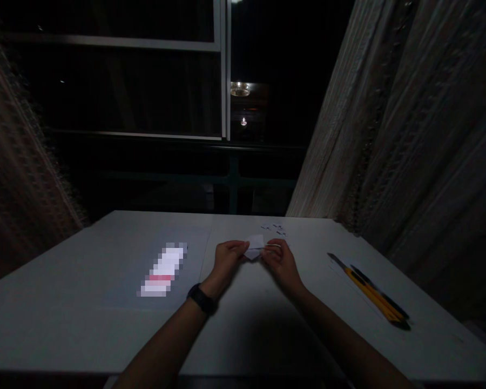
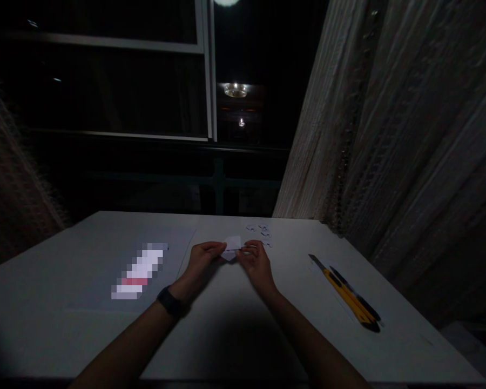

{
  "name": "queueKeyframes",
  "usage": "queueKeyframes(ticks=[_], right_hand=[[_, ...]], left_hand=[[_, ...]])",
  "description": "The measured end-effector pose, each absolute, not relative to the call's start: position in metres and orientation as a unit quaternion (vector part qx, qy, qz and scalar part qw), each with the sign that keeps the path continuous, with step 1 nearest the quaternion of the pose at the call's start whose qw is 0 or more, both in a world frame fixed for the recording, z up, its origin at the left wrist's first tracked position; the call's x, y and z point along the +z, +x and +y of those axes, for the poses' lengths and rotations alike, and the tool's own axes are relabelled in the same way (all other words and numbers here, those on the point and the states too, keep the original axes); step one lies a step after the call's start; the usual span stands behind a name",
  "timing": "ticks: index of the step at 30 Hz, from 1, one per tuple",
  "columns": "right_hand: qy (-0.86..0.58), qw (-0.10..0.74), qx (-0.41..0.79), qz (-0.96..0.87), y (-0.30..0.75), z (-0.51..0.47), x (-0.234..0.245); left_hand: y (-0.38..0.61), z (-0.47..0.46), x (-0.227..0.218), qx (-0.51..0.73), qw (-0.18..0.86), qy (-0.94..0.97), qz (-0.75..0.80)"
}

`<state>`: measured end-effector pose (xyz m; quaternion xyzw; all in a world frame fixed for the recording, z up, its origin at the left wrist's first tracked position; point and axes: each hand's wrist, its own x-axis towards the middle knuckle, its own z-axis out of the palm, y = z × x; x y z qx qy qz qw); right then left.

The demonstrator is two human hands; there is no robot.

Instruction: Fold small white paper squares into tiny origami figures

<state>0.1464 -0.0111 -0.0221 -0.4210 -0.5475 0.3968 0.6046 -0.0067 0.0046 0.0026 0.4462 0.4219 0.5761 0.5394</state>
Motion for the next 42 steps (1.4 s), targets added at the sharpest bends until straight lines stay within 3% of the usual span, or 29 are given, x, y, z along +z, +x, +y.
queueKeyframes(ticks=[9,19,27,33,42], right_hand=[[-0.411,0.595,0.395,-0.566,0.142,-0.012,-0.022],[-0.457,0.563,0.337,-0.600,0.145,-0.013,-0.021],[-0.420,0.547,0.187,-0.699,0.148,-0.019,-0.014],[-0.419,0.584,0.231,-0.655,0.157,-0.019,-0.010],[-0.416,0.548,0.323,-0.650,0.151,-0.020,-0.007]], left_hand=[[-0.006,0.004,-0.004,0.529,0.641,0.412,0.374],[-0.007,0.002,0.005,0.520,0.642,0.412,0.385],[-0.008,0.008,-0.004,0.541,0.569,0.487,0.381],[-0.009,0.010,-0.005,0.540,0.548,0.508,0.387],[-0.003,0.003,0.003,0.531,0.563,0.529,0.348]])
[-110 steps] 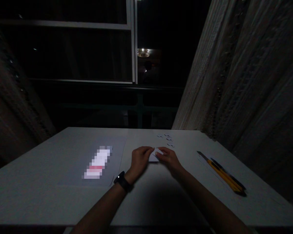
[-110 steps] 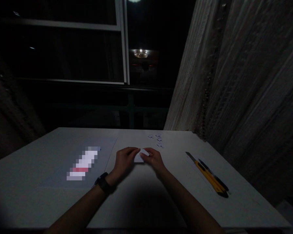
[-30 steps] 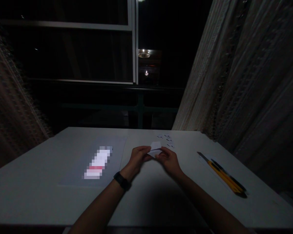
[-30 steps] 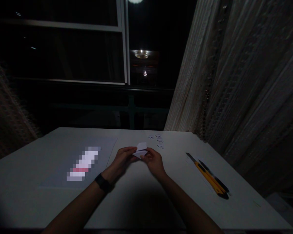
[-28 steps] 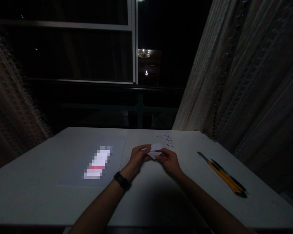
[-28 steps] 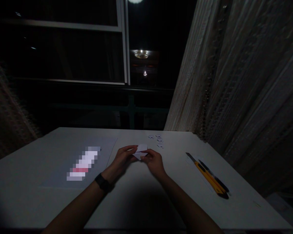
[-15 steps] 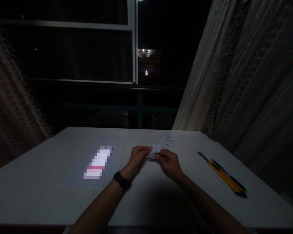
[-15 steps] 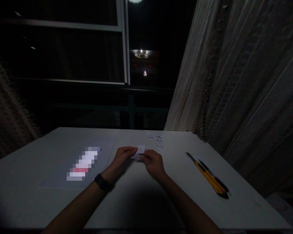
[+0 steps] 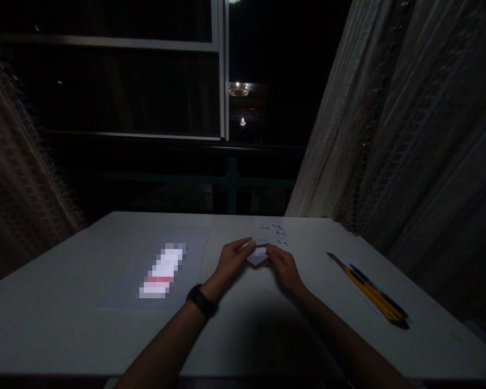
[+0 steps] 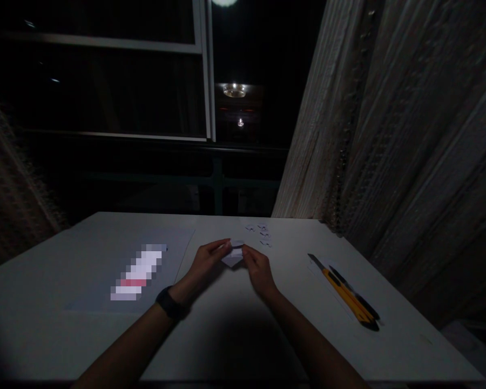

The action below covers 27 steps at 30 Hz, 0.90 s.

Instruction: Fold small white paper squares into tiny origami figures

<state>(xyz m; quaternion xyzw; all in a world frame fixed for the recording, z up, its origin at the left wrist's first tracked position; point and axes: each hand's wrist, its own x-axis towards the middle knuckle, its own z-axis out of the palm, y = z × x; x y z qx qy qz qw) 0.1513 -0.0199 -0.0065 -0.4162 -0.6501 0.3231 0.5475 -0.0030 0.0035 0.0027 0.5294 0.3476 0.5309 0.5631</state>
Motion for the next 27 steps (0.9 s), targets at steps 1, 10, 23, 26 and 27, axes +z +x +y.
queueKeyframes(ticks=[1,10,23,26,27], right_hand=[[-0.425,0.544,0.324,-0.646,0.151,-0.020,-0.007],[-0.472,0.544,0.279,-0.635,0.151,-0.014,-0.015],[-0.473,0.596,0.327,-0.561,0.151,-0.008,-0.019],[-0.464,0.593,0.332,-0.568,0.151,-0.012,-0.013],[-0.450,0.592,0.342,-0.574,0.151,-0.014,-0.011]], left_hand=[[-0.002,0.003,0.003,0.529,0.572,0.521,0.348],[-0.004,0.008,-0.004,0.511,0.514,0.558,0.404],[-0.004,0.005,-0.003,0.472,0.474,0.622,0.406],[-0.005,0.005,-0.003,0.495,0.442,0.624,0.413],[-0.005,0.005,-0.002,0.504,0.440,0.618,0.413]])
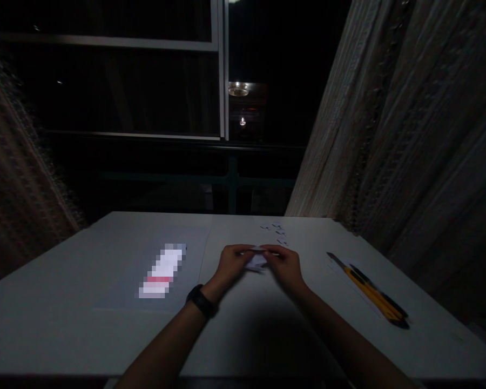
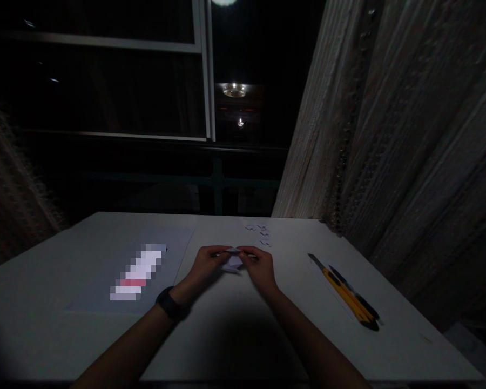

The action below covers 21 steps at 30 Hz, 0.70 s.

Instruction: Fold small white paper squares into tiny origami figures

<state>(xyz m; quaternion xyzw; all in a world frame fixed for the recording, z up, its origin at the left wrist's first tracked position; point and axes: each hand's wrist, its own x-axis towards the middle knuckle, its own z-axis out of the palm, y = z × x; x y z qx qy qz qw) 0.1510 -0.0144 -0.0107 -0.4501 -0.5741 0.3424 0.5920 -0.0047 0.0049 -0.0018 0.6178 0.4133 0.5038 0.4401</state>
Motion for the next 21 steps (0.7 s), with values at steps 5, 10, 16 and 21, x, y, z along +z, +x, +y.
queueKeyframes(ticks=[5,10,16,21], right_hand=[[-0.346,0.598,0.438,-0.575,0.153,-0.021,-0.002],[-0.360,0.599,0.499,-0.512,0.152,-0.019,-0.003],[-0.356,0.590,0.509,-0.516,0.150,-0.018,-0.006],[-0.368,0.571,0.516,-0.522,0.151,-0.016,-0.010]], left_hand=[[-0.005,0.000,0.005,0.537,0.480,0.585,0.373],[-0.004,-0.003,0.010,0.549,0.496,0.571,0.355],[-0.004,-0.001,0.010,0.541,0.481,0.584,0.367],[-0.005,0.001,0.005,0.527,0.463,0.618,0.356]])
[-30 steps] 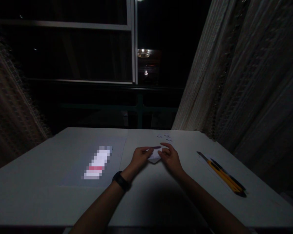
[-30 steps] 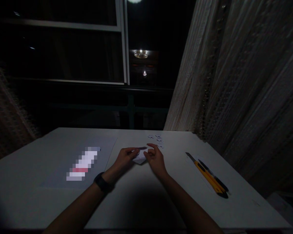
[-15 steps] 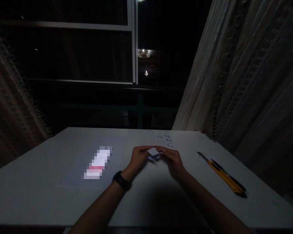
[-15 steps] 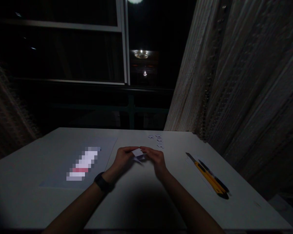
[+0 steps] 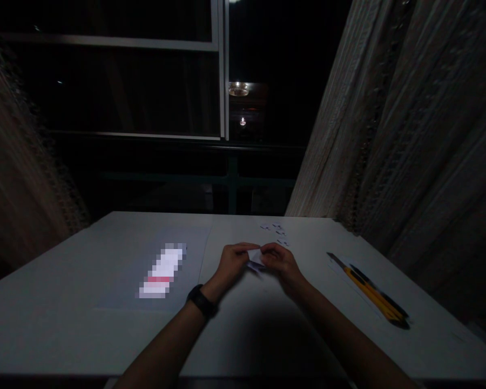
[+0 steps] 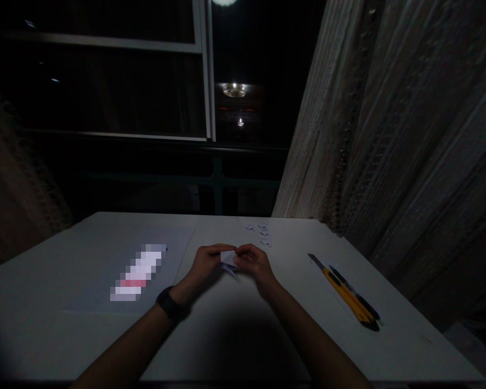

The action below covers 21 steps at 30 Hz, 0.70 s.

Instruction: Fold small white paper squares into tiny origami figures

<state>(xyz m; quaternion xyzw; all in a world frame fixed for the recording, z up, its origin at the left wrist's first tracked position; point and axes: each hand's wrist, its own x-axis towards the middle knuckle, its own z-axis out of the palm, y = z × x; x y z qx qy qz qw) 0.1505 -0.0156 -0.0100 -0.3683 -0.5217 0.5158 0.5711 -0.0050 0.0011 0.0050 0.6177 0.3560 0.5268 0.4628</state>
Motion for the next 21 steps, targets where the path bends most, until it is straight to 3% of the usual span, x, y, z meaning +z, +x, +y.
queueKeyframes(ticks=[11,21], right_hand=[[-0.400,0.558,0.494,-0.533,0.1527,-0.0152,-0.0058],[-0.405,0.534,0.511,-0.538,0.1512,-0.0142,-0.0061]], left_hand=[[-0.0040,0.0000,0.0047,0.475,0.493,0.634,0.360],[-0.0048,0.0038,0.0002,0.501,0.476,0.613,0.383]])
